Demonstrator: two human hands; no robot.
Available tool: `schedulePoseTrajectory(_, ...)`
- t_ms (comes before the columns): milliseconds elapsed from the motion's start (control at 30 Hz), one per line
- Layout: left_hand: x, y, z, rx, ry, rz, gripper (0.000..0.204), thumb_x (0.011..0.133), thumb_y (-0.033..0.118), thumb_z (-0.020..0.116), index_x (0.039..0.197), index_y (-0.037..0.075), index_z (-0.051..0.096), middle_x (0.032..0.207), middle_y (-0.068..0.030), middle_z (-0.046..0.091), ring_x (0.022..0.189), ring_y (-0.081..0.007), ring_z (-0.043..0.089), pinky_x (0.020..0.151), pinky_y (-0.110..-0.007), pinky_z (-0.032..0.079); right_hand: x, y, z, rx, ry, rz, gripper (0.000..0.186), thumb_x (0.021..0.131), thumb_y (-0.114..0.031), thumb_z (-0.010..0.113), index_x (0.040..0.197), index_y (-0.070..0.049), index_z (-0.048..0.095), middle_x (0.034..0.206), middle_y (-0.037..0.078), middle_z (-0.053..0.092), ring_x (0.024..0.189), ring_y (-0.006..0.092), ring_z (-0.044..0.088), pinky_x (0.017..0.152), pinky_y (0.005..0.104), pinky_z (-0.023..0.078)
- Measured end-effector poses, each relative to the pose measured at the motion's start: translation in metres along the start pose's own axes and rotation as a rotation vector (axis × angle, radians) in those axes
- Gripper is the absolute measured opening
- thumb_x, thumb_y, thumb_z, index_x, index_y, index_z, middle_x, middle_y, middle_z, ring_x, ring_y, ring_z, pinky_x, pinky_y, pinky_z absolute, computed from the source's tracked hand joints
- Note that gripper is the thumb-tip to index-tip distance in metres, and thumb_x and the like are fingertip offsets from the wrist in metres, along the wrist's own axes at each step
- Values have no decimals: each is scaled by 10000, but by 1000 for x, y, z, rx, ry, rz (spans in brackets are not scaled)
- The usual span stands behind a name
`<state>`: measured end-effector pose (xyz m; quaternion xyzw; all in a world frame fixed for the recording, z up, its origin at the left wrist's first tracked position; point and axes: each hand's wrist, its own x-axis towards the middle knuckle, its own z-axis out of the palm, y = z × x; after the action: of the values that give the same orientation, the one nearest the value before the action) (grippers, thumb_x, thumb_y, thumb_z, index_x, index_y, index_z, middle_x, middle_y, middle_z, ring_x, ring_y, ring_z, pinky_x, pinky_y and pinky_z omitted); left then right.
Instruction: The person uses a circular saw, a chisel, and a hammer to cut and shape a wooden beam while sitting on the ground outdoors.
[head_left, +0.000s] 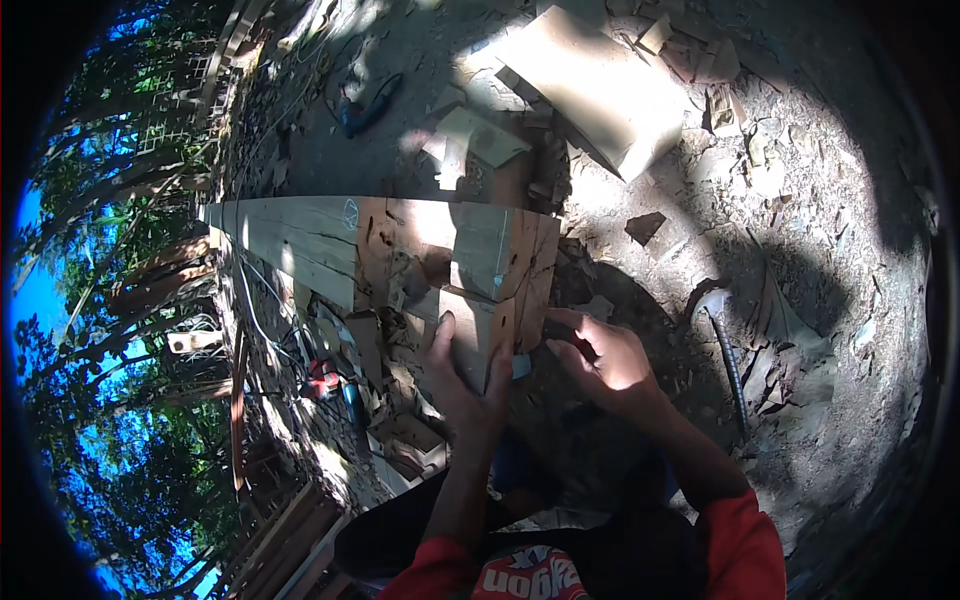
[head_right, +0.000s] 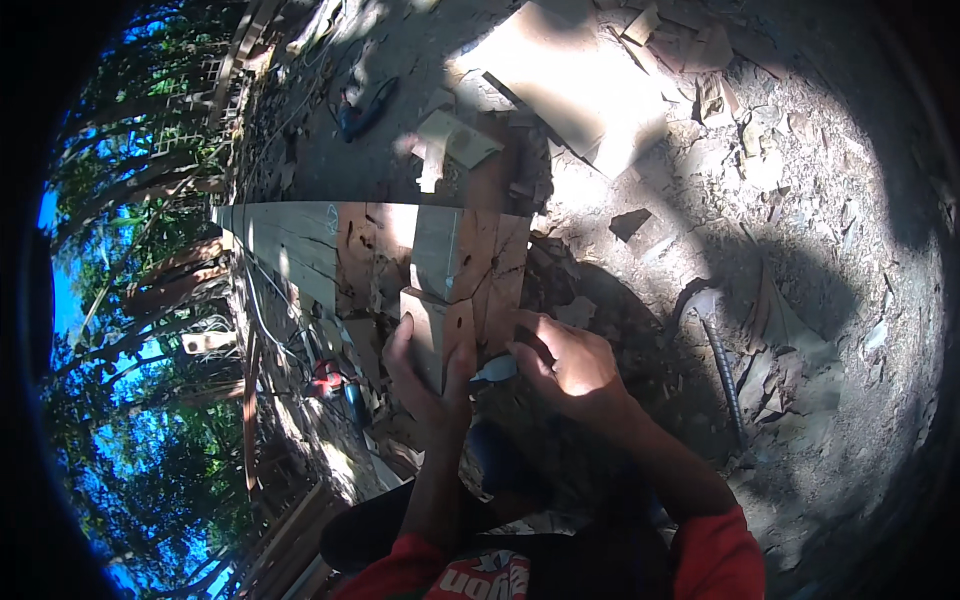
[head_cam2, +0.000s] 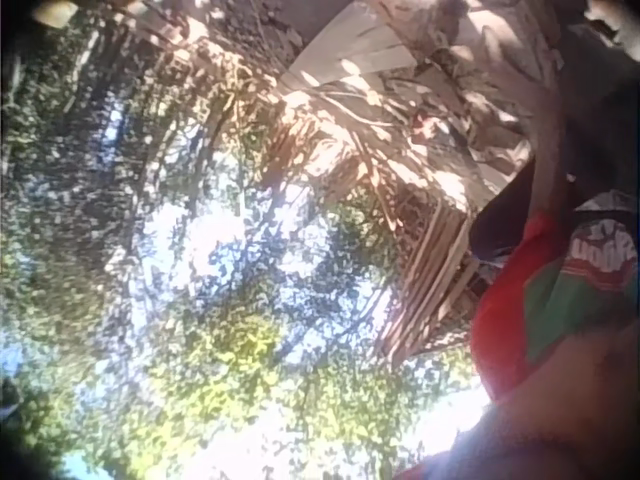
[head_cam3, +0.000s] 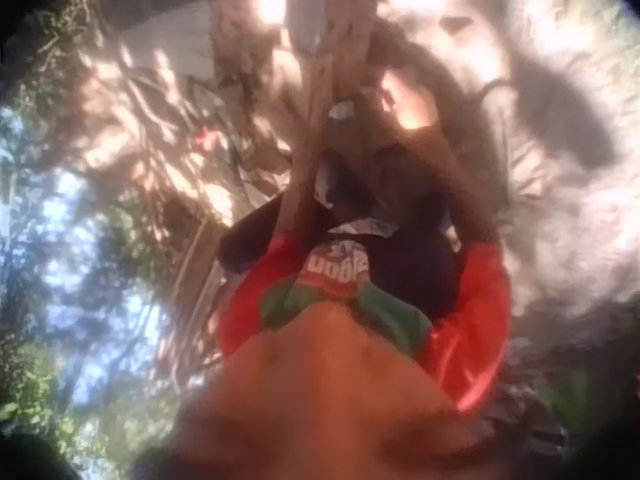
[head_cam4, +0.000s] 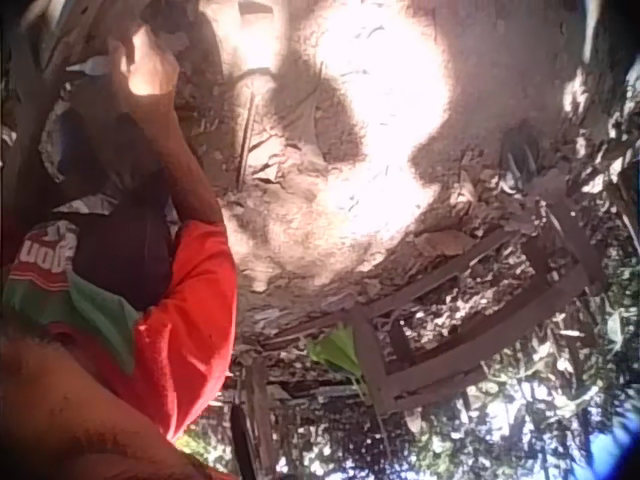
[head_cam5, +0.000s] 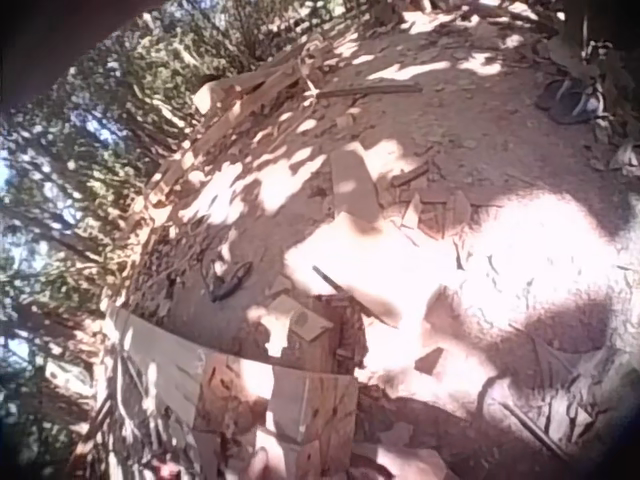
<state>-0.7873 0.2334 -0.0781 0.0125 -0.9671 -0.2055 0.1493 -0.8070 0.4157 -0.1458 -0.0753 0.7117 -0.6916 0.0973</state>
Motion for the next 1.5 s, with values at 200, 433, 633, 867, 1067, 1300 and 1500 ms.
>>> schedulePoseTrajectory(200, 4, -1, -6, -8, -59, -15, 748, 838, 216, 768, 1439, -2, 379, 1302, -268, 487, 1219, -422, 496, 1007, -489, 418, 10, -27, 18, 62, -21, -20, 377, 893, -129, 653, 1254, -43, 583, 1068, 173, 684, 901, 338, 701, 734, 381, 558)
schedulePoseTrajectory(433, 7, 3, -17, -58, -149, -68, 755, 868, 160, 664, 1509, -30, 312, 1424, -249, 444, 1281, -357, 481, 1075, -443, 384, -7, -13, 52, 35, 121, -169, 523, 867, -28, 589, 1385, -35, 515, 1201, 172, 664, 1012, 349, 685, 795, 392, 575)
schedulePoseTrajectory(633, 27, -2, -26, -488, -260, -332, 794, 793, 221, 782, 1443, -22, 397, 1298, -210, 556, 1152, -266, 574, 976, -397, 479, -15, -9, 55, 171, -1, -36, 643, 883, -22, 555, 1500, -95, 388, 1339, 190, 594, 1148, 353, 636, 926, 404, 546)
schedulePoseTrajectory(867, 36, 4, -23, -554, -313, -390, 675, 774, 198, 774, 1344, -23, 490, 1154, -131, 642, 1007, -187, 622, 880, -332, 514, -22, -5, 59, 223, -55, 8, 697, 902, -59, 556, 1547, -122, 301, 1236, 187, 645, 1080, 340, 663, 916, 403, 539)
schedulePoseTrajectory(1067, 38, 10, -22, -510, -285, -379, 655, 765, 220, 772, 1321, -19, 524, 1124, -112, 652, 987, -180, 618, 868, -332, 509, -26, 13, 63, 212, 42, 28, 673, 897, -94, 593, 1521, -102, 340, 1067, 169, 690, 980, 319, 688, 860, 396, 545)
schedulePoseTrajectory(1300, 38, 0, -21, -442, -303, -383, 631, 778, 211, 757, 1320, -10, 523, 1096, -104, 661, 970, -164, 617, 861, -325, 508, -21, 34, 68, 97, 146, -98, 661, 895, -100, 592, 1514, -111, 360, 1029, 150, 689, 915, 303, 684, 820, 395, 547)
schedulePoseTrajectory(1500, 48, 8, -25, -386, -369, -393, 560, 819, 166, 729, 1305, -12, 515, 1095, -102, 652, 952, -160, 618, 843, -325, 512, -25, 39, 63, 124, 60, -48, 624, 885, -108, 595, 1484, -129, 419, 1013, 146, 677, 876, 316, 673, 804, 405, 551)
